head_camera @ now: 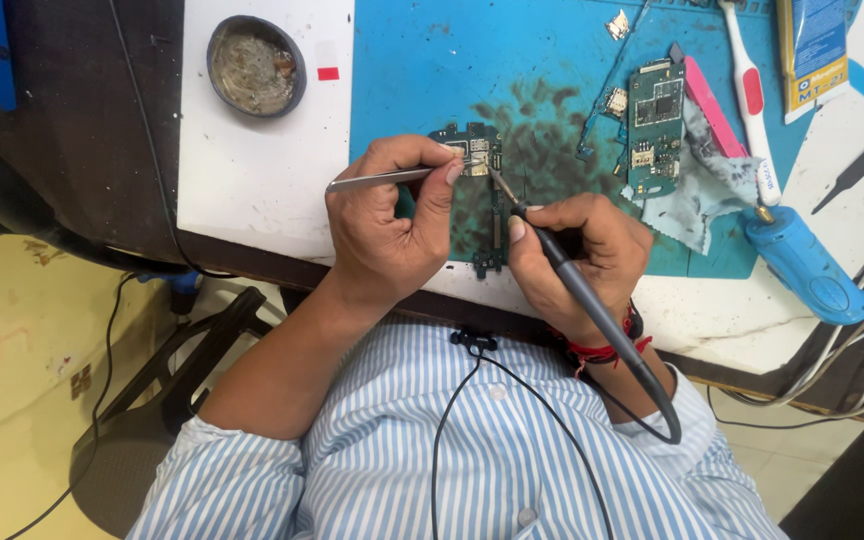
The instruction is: The person solders a disassembled phone motherboard on a workbench, holding the board with tweezers in one hand and a soldering iron in the other. They reposition the board and work on different connector points, with other phone boards and repair tools laid out on the mat.
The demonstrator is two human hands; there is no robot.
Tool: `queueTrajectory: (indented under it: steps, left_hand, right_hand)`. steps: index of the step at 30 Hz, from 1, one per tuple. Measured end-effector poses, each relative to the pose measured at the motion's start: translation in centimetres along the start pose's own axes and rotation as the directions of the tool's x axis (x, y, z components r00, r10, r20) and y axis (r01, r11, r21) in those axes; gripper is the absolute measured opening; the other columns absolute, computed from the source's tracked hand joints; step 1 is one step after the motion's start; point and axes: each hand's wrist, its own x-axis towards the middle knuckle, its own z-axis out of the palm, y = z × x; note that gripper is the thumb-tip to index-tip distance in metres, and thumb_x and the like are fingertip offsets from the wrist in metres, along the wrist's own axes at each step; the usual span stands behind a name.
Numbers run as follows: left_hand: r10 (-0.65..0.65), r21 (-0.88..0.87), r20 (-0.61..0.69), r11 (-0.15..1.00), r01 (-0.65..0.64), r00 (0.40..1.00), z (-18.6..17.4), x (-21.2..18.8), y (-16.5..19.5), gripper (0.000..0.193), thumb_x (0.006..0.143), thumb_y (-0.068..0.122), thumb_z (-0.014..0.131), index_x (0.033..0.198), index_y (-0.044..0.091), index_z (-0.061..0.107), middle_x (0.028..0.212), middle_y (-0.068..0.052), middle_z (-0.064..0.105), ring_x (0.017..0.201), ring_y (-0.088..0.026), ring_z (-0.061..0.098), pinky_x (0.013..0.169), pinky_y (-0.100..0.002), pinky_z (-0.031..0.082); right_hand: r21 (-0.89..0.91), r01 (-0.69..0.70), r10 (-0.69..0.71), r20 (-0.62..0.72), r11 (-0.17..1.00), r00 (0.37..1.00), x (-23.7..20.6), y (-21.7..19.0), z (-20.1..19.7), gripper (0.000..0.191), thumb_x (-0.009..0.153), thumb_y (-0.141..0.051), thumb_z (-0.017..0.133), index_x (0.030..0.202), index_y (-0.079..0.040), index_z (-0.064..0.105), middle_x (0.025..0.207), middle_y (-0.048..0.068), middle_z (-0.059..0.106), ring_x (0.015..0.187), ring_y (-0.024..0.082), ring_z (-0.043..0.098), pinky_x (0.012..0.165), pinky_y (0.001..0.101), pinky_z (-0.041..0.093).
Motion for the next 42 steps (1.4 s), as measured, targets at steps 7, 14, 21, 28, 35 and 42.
queueTrajectory:
  steps: [7, 14, 21, 28, 35, 42]
  left_hand:
    - [0.007, 0.009, 0.009, 1.0, -0.007, 1.0, 0.3, -0.1, -0.1, 0.007, 0.105, 0.003, 0.07, 0.108, 0.002, 0.064, 0.098, -0.01, 0.073, 0.082, -0.015, 0.074, 0.071, -0.024, 0.059]
    - [0.009, -0.001, 0.011, 1.0, -0.009, 1.0, 0.5, -0.1, -0.3, 0.007, 0.106, 0.003, 0.07, 0.109, 0.002, 0.064, 0.098, -0.01, 0.073, 0.083, -0.015, 0.075, 0.071, -0.023, 0.06]
    - [0.012, 0.0, 0.008, 1.0, -0.012, 1.0, 0.7, 0.0, -0.4, 0.007, 0.105, 0.003, 0.07, 0.108, 0.002, 0.064, 0.097, -0.01, 0.073, 0.083, -0.014, 0.074, 0.069, -0.023, 0.059]
    - [0.015, -0.019, 0.013, 1.0, -0.015, 1.0, 0.8, 0.2, -0.4, 0.007, 0.106, 0.003, 0.07, 0.109, 0.002, 0.063, 0.099, -0.009, 0.073, 0.083, -0.014, 0.074, 0.071, -0.023, 0.06]
    - [0.012, -0.014, 0.016, 1.0, -0.012, 1.0, 0.5, 0.6, -0.2, 0.007, 0.106, 0.002, 0.07, 0.109, 0.002, 0.063, 0.099, -0.01, 0.073, 0.083, -0.015, 0.075, 0.071, -0.023, 0.06]
    - [0.01, -0.01, 0.017, 1.0, -0.009, 1.0, 0.2, 1.0, -0.1, 0.007, 0.105, 0.001, 0.07, 0.108, 0.001, 0.063, 0.098, -0.01, 0.073, 0.081, -0.014, 0.074, 0.069, -0.023, 0.06]
  right_hand:
    - [-0.002, 0.015, -0.015, -0.022, 1.0, 1.0, 0.1, 0.2, -0.1, 0.016, 0.093, -0.002, 0.081, 0.095, 0.001, 0.065, 0.074, 0.001, 0.064, 0.056, 0.003, 0.055, 0.05, 0.019, 0.039]
    - [-0.016, 0.032, -0.032, -0.013, 0.999, 0.999, 0.1, 0.5, -0.2, 0.016, 0.093, -0.003, 0.082, 0.096, 0.001, 0.067, 0.075, 0.002, 0.064, 0.056, 0.003, 0.055, 0.05, 0.0196, 0.039]
    - [-0.021, 0.026, -0.026, -0.031, 0.999, 0.999, 0.2, 0.6, -0.2, 0.017, 0.093, -0.003, 0.081, 0.096, 0.001, 0.065, 0.073, 0.001, 0.064, 0.055, 0.003, 0.056, 0.05, 0.019, 0.039]
    - [-0.017, 0.024, -0.024, -0.022, 1.0, 0.999, 0.3, 0.5, -0.3, 0.015, 0.093, -0.001, 0.081, 0.096, 0.001, 0.066, 0.075, 0.002, 0.064, 0.056, 0.003, 0.054, 0.05, 0.0195, 0.039]
    - [-0.009, 0.032, -0.032, -0.003, 0.999, 0.999, 0.8, 0.1, -0.3, 0.014, 0.094, -0.001, 0.081, 0.097, 0.001, 0.067, 0.076, 0.002, 0.064, 0.056, 0.003, 0.055, 0.05, 0.019, 0.039]
    - [-0.004, 0.039, -0.039, 0.005, 0.999, 0.999, 1.2, -0.3, -0.3, 0.014, 0.095, -0.001, 0.081, 0.097, 0.001, 0.067, 0.075, 0.002, 0.063, 0.055, 0.003, 0.053, 0.05, 0.0189, 0.037]
